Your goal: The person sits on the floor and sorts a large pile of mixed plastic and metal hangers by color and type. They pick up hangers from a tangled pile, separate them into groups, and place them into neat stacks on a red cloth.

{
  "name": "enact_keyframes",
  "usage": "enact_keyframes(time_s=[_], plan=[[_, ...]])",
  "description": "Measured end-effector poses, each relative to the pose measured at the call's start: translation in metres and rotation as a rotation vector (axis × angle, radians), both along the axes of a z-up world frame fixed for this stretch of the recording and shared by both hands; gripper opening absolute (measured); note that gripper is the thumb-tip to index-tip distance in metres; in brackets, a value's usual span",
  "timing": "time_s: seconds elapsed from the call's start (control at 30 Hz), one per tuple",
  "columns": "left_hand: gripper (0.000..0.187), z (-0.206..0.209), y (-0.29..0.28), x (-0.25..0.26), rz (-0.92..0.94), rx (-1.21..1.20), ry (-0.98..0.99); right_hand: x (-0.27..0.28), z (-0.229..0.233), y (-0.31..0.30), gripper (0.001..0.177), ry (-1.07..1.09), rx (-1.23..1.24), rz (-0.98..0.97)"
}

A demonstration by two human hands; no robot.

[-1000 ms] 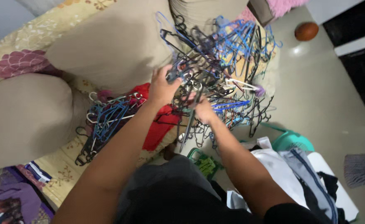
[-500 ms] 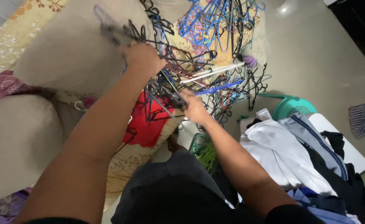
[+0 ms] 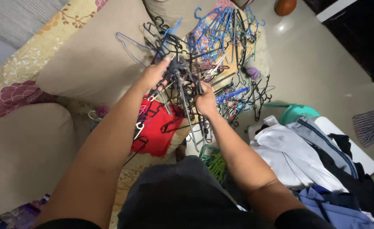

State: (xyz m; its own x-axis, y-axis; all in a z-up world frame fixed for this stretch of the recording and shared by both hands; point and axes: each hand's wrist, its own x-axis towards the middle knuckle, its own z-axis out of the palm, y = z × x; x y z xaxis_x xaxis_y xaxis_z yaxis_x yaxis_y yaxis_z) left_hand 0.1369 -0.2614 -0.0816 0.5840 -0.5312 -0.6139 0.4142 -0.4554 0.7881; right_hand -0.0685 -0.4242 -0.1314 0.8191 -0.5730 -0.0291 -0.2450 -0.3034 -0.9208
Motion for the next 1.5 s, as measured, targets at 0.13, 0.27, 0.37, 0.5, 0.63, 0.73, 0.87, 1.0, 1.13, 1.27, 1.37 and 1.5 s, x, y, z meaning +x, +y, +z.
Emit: enact_keyframes(time_s=[0.13,0.27,0.37,0.5,0.63,0.73,0.87,1.0,1.13,1.27,1.37,1.5], plan=[[0.038,-0.011,0.003,0.016,-0.081,0.050,-0.145,-0.012,0.041,-0.010,0.052,0.243,0.475,0.099],[0.035,-0.018,-0.035,0.031,-0.508,0.121,-0.456,-0.024,0.064,-0.018,0.048,0.013,-0.480,0.241],[0.026,0.006,-0.053,0.021,-0.040,0.091,-0.329,-0.027,0.076,-0.018,0.031,0.095,-0.252,0.122],[0.022,0.031,-0.048,0.014,0.077,-0.125,-0.259,-0.028,0.085,-0.002,0.033,-0.219,-0.385,-0.107],[0.022,0.045,-0.039,0.027,0.198,-0.251,-0.512,-0.011,0.095,-0.006,0.023,-0.323,0.064,-0.221],[0.023,0.074,-0.036,0.045,0.252,-0.313,-0.590,0.013,0.125,-0.026,0.022,-0.347,0.603,-0.237],[0.021,0.099,-0.013,0.045,0.079,-0.341,-0.856,0.044,0.151,-0.060,0.023,-0.383,0.457,-0.193],[0.022,0.080,0.010,0.040,0.266,-0.247,-0.740,0.069,0.128,-0.104,0.013,-0.214,0.001,-0.080],[0.015,0.015,0.034,0.052,0.301,-0.147,-0.791,0.094,0.089,-0.094,0.013,0.006,-0.321,0.197],[0.014,-0.034,0.042,0.039,0.259,-0.333,-0.868,0.095,0.071,-0.066,0.017,0.057,-0.319,-0.028],[0.017,-0.031,0.048,0.015,0.115,0.018,-0.701,0.073,0.064,-0.050,0.024,0.615,-0.044,0.468],[0.039,-0.017,0.060,0.001,0.110,0.215,-0.678,0.052,0.039,-0.048,0.034,0.367,0.187,0.170]])
